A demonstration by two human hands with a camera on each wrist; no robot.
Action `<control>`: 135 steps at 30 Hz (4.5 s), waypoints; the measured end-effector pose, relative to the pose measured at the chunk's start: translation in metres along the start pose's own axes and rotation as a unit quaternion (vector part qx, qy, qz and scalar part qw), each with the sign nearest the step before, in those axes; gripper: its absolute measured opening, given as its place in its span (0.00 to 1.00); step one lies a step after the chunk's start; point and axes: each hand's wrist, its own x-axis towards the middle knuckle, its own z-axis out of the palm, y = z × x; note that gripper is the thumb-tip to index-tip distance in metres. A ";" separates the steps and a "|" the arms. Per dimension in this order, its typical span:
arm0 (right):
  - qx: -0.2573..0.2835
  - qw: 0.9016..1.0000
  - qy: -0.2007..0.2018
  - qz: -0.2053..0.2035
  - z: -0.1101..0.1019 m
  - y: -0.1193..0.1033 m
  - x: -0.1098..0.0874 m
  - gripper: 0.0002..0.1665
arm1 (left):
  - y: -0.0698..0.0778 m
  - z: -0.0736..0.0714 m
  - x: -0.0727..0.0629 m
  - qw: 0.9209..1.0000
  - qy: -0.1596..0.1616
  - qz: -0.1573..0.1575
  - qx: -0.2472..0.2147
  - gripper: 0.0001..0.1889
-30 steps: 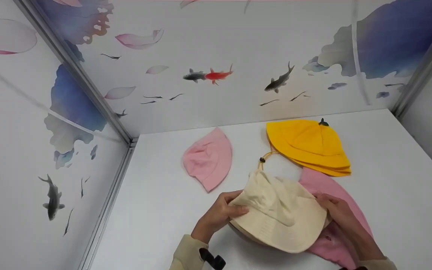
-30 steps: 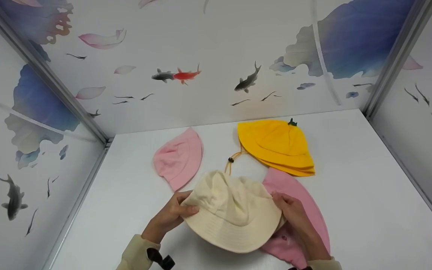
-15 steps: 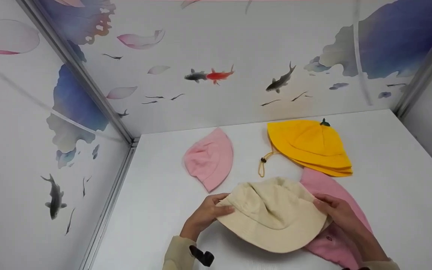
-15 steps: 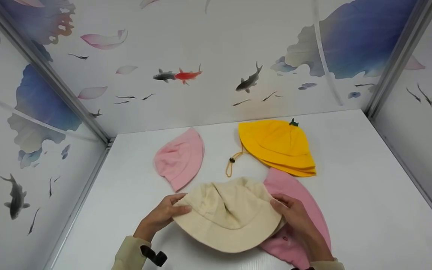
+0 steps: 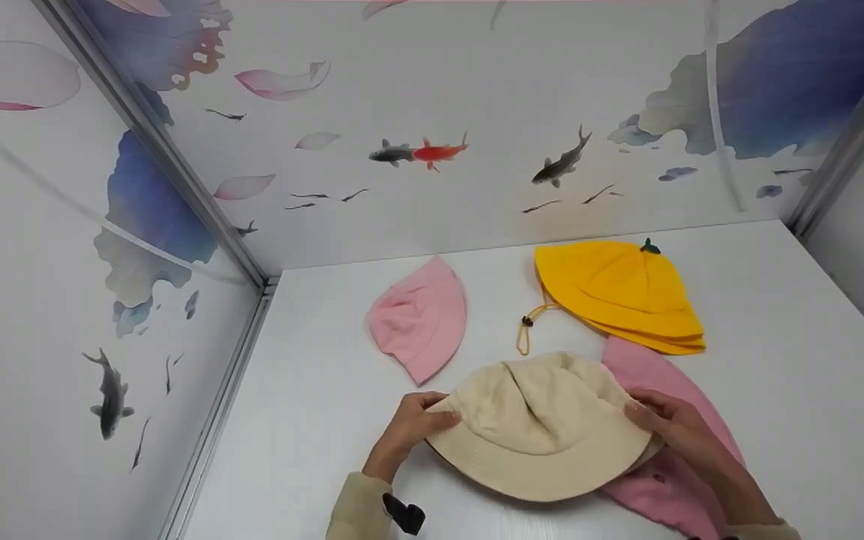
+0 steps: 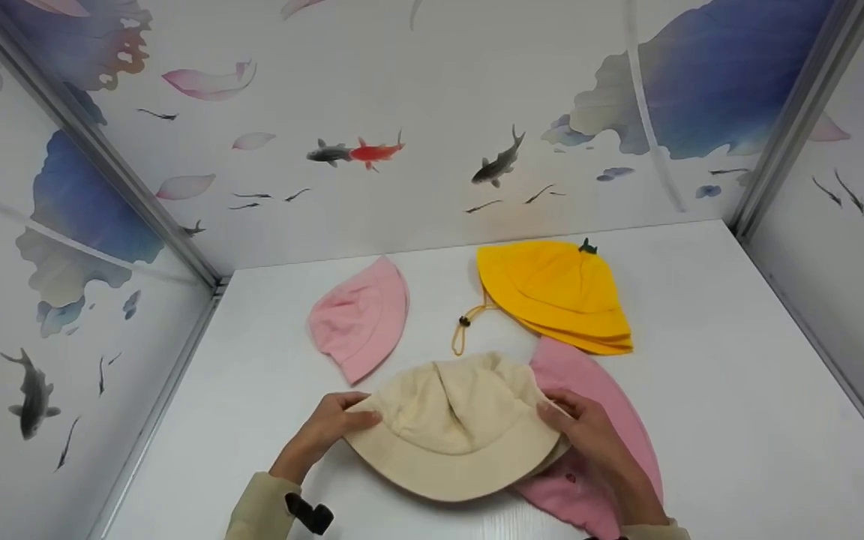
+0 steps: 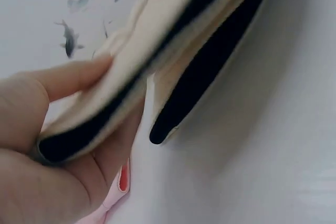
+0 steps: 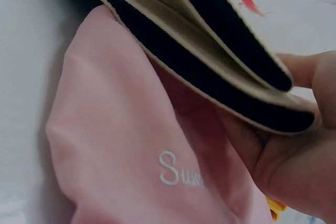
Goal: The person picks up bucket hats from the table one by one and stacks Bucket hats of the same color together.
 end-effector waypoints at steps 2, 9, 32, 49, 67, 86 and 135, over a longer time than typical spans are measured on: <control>-0.029 1.000 0.003 0.004 0.002 -0.002 -0.001 0.44 | -0.001 0.002 0.000 1.000 0.016 0.001 0.018 0.20; -0.082 0.996 0.004 0.018 0.006 -0.009 -0.003 0.54 | -0.004 0.001 0.004 1.000 0.001 0.009 0.025 0.20; -0.018 0.993 -0.100 -0.057 0.002 -0.009 -0.008 0.43 | -0.013 0.010 0.012 0.998 0.051 -0.026 -0.030 0.29; -0.074 0.995 -0.055 0.028 0.015 -0.024 -0.001 0.42 | -0.014 0.017 0.018 0.988 0.149 -0.034 0.001 0.18; 0.002 0.998 -0.029 -0.048 0.025 -0.039 -0.010 0.41 | -0.023 0.016 0.019 0.979 0.189 -0.032 -0.072 0.29; 0.061 0.970 -0.089 -0.218 0.018 -0.078 -0.015 0.31 | -0.021 0.011 0.029 0.973 0.166 -0.071 -0.143 0.25; 0.452 0.877 -0.009 -0.162 0.048 -0.144 0.140 0.41 | -0.005 -0.016 0.070 0.941 0.317 -0.115 0.019 0.16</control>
